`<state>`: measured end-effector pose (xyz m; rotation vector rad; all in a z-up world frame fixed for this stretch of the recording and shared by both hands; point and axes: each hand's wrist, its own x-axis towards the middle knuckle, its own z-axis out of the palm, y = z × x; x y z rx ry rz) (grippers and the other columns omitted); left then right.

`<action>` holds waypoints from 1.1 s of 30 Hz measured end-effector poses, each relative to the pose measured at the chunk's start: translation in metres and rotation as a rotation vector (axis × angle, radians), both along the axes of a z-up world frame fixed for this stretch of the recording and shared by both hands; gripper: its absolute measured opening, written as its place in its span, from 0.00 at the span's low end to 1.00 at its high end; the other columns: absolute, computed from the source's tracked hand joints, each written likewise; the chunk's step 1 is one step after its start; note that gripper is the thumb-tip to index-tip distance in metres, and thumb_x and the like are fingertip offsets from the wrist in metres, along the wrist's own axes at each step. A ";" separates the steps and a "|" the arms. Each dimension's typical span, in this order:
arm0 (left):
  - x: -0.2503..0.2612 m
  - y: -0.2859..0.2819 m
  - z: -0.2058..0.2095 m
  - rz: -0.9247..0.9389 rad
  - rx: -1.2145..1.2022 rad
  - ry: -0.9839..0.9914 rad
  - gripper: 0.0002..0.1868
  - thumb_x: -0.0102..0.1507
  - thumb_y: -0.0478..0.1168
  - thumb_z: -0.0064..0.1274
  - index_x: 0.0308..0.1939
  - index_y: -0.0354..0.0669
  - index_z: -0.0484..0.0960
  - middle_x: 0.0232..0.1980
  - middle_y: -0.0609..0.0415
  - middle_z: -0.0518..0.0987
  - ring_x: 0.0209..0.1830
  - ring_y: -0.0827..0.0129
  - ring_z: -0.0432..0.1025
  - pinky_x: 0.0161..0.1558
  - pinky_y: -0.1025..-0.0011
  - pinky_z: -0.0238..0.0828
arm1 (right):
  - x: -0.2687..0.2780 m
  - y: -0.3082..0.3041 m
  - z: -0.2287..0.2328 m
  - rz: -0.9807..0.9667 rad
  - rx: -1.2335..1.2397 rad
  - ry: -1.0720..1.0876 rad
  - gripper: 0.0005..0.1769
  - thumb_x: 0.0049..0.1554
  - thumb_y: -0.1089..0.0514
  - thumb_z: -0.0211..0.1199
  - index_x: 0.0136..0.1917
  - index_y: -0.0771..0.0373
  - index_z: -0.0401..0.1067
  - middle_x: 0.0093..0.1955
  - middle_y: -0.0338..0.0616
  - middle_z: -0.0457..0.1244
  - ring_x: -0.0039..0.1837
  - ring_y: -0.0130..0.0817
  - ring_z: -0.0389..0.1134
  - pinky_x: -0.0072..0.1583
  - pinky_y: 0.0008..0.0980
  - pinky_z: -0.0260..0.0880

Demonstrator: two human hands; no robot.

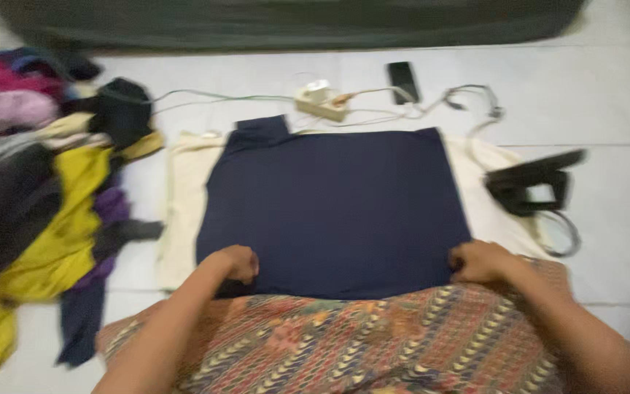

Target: The person irons a dark blue t-shirt laid flat on a cloth on the floor, using a handheld iron. They smooth the fabric, iron both sides, and fold the shirt neatly at the end.

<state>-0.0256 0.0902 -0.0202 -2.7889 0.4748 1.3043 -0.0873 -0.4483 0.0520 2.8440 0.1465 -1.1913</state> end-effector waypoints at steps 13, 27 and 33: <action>-0.006 0.059 -0.012 0.126 -0.152 0.145 0.28 0.53 0.51 0.64 0.56 0.48 0.85 0.59 0.49 0.83 0.58 0.55 0.77 0.59 0.59 0.74 | 0.047 -0.099 -0.110 -0.518 0.427 -0.084 0.32 0.53 0.62 0.67 0.70 0.68 0.69 0.69 0.61 0.67 0.68 0.52 0.72 0.71 0.41 0.68; 0.110 0.101 -0.028 1.220 -0.795 -0.251 0.32 0.62 0.62 0.58 0.55 0.37 0.82 0.40 0.50 0.77 0.37 0.60 0.71 0.41 0.57 0.69 | 0.137 -0.077 -0.126 -1.135 0.826 -0.453 0.23 0.66 0.50 0.61 0.64 0.72 0.71 0.53 0.67 0.63 0.54 0.59 0.62 0.51 0.52 0.61; 0.106 0.066 -0.039 0.920 -0.493 -0.729 0.36 0.58 0.60 0.64 0.55 0.33 0.82 0.45 0.40 0.84 0.47 0.51 0.79 0.51 0.59 0.74 | 0.135 -0.058 -0.131 -0.994 0.466 -0.575 0.30 0.63 0.41 0.63 0.59 0.73 0.76 0.50 0.63 0.70 0.53 0.53 0.72 0.58 0.48 0.69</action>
